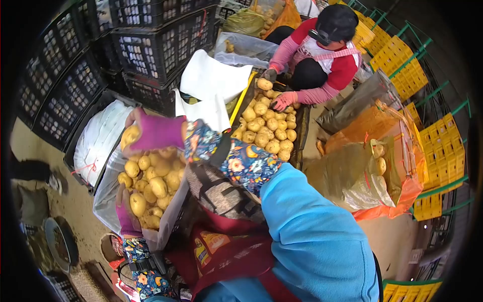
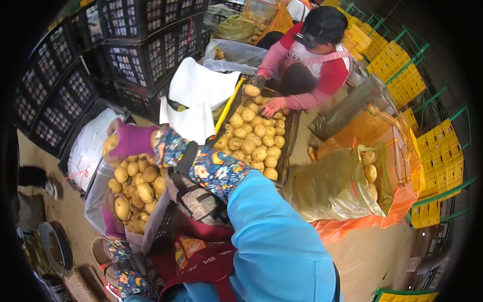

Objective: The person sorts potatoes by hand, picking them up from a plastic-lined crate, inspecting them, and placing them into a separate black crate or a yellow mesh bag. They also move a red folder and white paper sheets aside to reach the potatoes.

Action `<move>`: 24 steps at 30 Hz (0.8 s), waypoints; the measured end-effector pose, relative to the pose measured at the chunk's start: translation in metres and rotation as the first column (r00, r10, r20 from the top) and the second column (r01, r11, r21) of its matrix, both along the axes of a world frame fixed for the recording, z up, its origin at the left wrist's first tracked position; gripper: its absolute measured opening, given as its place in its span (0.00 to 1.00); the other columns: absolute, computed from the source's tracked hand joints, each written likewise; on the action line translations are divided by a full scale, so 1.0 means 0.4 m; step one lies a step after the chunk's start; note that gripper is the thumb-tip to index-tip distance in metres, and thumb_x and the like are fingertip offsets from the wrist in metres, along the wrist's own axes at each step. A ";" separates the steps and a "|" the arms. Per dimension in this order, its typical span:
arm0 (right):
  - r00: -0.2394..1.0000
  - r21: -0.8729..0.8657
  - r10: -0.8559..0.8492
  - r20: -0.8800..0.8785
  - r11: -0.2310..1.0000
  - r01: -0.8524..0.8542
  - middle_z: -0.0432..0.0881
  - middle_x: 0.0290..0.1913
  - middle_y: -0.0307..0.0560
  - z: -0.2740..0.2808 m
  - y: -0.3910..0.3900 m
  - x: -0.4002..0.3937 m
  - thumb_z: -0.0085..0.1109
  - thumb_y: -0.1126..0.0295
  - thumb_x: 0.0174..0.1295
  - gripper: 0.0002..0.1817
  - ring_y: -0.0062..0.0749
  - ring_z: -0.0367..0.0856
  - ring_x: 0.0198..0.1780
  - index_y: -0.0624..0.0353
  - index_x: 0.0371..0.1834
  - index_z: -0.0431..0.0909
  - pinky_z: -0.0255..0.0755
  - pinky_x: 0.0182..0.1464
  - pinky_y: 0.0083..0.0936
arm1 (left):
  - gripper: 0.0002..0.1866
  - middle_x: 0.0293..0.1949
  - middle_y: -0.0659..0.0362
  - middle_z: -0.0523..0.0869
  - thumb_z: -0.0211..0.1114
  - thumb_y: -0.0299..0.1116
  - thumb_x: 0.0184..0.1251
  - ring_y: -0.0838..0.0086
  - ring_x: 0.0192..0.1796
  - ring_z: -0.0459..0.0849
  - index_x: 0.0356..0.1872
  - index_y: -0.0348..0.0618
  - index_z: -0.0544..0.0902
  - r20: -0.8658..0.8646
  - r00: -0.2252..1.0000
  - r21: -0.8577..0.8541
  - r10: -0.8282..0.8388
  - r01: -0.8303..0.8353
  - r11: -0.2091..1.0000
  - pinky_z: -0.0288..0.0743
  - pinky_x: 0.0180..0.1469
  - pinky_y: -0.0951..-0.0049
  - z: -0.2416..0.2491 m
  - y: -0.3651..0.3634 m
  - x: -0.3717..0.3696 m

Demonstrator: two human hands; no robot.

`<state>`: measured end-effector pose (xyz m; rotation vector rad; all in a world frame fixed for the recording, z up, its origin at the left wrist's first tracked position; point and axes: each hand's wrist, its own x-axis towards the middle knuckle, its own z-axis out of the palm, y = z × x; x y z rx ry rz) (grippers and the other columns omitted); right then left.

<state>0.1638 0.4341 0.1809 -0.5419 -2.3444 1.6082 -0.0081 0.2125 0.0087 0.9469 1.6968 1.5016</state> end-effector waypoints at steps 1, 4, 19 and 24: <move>0.980 -0.050 0.008 -0.198 0.999 -0.018 0.77 0.49 0.53 -0.044 0.068 0.039 0.76 0.55 0.50 0.42 0.31 0.82 0.47 0.63 0.61 0.61 0.78 0.47 0.23 | 0.26 0.62 0.47 0.75 0.58 0.24 0.68 0.65 0.60 0.77 0.67 0.32 0.68 -0.021 1.000 -0.051 -0.015 0.014 0.999 0.72 0.61 0.68 -0.054 -0.004 -0.016; 0.960 -0.549 -0.092 -0.264 0.833 -0.071 0.77 0.52 0.45 -0.079 0.143 0.294 0.62 0.52 0.64 0.28 0.26 0.80 0.51 0.56 0.61 0.67 0.79 0.50 0.25 | 0.26 0.60 0.47 0.77 0.59 0.24 0.66 0.63 0.58 0.79 0.66 0.32 0.70 -0.147 0.987 -0.176 -0.058 0.032 0.984 0.73 0.61 0.66 -0.227 -0.045 -0.062; 0.032 -0.476 -0.972 0.234 -0.086 0.875 0.77 0.48 0.43 -0.662 0.287 1.063 0.71 0.63 0.57 0.28 0.33 0.81 0.46 0.53 0.59 0.70 0.81 0.38 0.31 | 0.31 0.60 0.46 0.74 0.63 0.22 0.62 0.59 0.60 0.77 0.68 0.37 0.68 -0.692 0.721 -0.284 -0.012 -0.256 0.924 0.76 0.60 0.65 -0.323 -0.134 0.120; 0.049 -0.246 -0.997 -0.066 0.064 0.967 0.78 0.50 0.47 -0.788 0.503 1.174 0.75 0.65 0.53 0.34 0.31 0.80 0.46 0.60 0.61 0.67 0.80 0.44 0.29 | 0.34 0.63 0.46 0.72 0.66 0.20 0.59 0.58 0.62 0.76 0.69 0.40 0.68 -0.737 0.672 -0.320 -0.075 -0.249 0.914 0.76 0.61 0.64 -0.308 -0.134 0.127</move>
